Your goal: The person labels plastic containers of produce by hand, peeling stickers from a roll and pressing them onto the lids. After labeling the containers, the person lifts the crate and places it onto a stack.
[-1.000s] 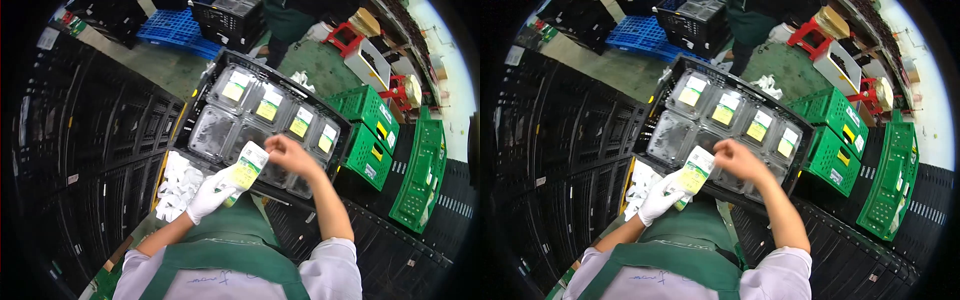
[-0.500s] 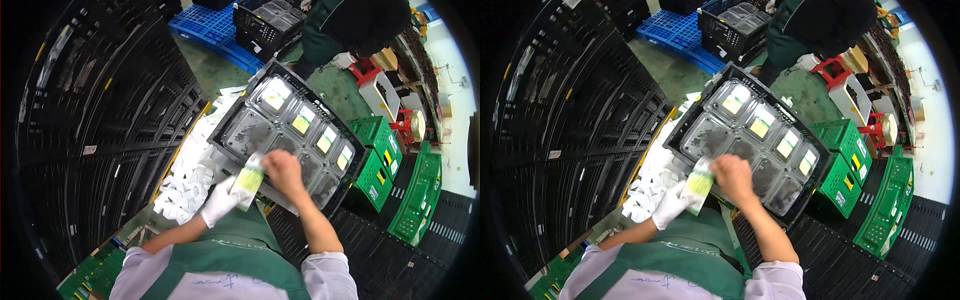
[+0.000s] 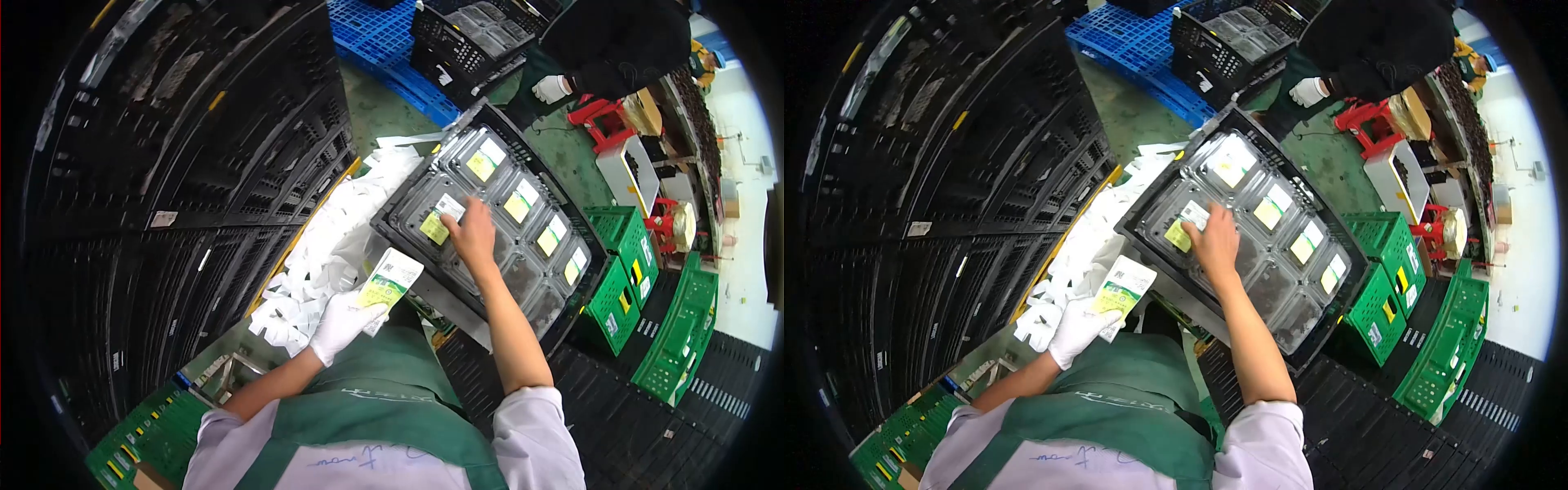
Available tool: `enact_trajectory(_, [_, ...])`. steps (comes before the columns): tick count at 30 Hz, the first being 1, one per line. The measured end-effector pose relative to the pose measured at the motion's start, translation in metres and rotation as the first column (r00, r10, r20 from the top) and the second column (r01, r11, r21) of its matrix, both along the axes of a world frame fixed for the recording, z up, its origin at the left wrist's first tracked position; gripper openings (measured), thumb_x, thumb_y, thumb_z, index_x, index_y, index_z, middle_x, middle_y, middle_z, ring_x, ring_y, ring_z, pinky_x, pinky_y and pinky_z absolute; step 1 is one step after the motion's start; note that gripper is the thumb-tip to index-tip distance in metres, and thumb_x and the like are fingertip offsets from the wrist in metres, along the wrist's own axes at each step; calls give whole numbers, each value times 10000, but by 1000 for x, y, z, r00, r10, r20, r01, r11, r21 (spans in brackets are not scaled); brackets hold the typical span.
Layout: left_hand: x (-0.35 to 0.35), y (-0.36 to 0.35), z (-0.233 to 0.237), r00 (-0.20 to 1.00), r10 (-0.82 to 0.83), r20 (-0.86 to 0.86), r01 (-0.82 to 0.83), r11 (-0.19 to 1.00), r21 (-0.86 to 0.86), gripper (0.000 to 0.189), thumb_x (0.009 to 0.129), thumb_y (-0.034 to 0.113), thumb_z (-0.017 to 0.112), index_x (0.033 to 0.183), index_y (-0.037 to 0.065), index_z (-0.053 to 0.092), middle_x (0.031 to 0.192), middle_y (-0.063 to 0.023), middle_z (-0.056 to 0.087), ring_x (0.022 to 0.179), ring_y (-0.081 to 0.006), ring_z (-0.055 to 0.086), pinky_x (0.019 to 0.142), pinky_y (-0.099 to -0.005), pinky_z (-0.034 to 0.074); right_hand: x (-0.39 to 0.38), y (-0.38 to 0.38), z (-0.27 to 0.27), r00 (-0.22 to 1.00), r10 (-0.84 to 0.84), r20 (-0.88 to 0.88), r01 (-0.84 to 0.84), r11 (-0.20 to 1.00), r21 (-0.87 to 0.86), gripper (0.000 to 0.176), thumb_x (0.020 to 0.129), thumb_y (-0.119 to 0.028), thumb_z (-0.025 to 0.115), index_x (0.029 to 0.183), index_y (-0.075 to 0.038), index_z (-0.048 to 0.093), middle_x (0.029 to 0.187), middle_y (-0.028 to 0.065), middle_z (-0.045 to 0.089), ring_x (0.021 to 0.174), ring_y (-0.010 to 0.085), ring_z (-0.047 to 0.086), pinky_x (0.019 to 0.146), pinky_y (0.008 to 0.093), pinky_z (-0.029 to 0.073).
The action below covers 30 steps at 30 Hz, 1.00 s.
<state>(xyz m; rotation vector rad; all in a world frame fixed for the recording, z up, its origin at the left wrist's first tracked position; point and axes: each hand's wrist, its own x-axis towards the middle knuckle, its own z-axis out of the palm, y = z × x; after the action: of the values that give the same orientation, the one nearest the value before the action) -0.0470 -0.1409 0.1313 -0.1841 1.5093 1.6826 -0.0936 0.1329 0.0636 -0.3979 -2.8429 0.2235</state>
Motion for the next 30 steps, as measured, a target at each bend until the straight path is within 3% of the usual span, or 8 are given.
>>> enact_trajectory(1, [-4,-1,-2,1000,13,-5,-13,1000,-1,240,880,70,659,1088,-48,643,894,-72,692,753,-81,643,652,-218,508,6,-6,16,989,43,140,46,819,-572,464,787,-297,740,1117,-33,548,916,141,621,798,294,612,716,387,474])
enact_trajectory(2, [-6,-1,-4,1000,-4,16,4,1000,-6,237,878,69,660,1088,-40,646,895,-66,691,763,-82,639,681,-222,507,17,-12,35,958,159,237,171,347,-922,397,820,-274,716,1089,-26,562,937,143,638,808,289,616,723,359,481])
enact_trajectory(9, [-26,38,25,917,30,-397,-31,1000,3,169,853,84,689,1005,12,666,864,-27,682,837,-81,605,854,-244,472,73,-62,112,945,301,126,-75,576,-814,169,861,-184,635,820,-21,617,732,182,613,688,370,610,598,415,471])
enact_trajectory(16, [24,55,7,982,-123,-144,125,992,9,147,839,121,709,895,-10,675,738,-14,655,718,-51,587,657,-231,480,83,21,94,998,32,-50,-56,779,-625,92,817,-103,625,805,-21,586,754,174,619,706,373,630,620,414,498])
enact_trajectory(23, [27,47,-11,962,-270,-36,264,957,-124,212,868,102,675,1040,-21,685,816,-31,694,698,-39,598,606,-208,462,73,97,-29,953,108,283,-37,968,-246,602,628,-391,831,1049,-74,538,912,119,586,899,331,561,738,459,434])
enact_trajectory(28, [20,54,-6,986,-161,-35,157,983,-93,204,879,75,654,1053,-27,679,811,-13,688,697,-27,579,617,-196,458,85,59,1,990,-28,139,34,998,-45,638,705,-348,800,1223,-110,514,947,95,581,921,289,571,767,420,441])
enact_trajectory(29, [19,52,-15,984,-161,-77,154,984,-90,224,870,78,667,1066,-30,672,838,-21,691,716,-37,592,615,-203,463,89,49,10,987,30,155,85,726,-683,508,757,-305,761,1167,-95,547,920,95,599,877,288,583,746,398,450])
enact_trajectory(30, [18,52,-19,979,-167,-118,158,984,-83,246,860,82,680,1078,-32,665,866,-30,693,735,-47,604,613,-210,469,96,40,23,987,82,140,131,105,-986,379,810,-262,722,1111,-80,579,893,95,616,833,286,596,726,375,459])
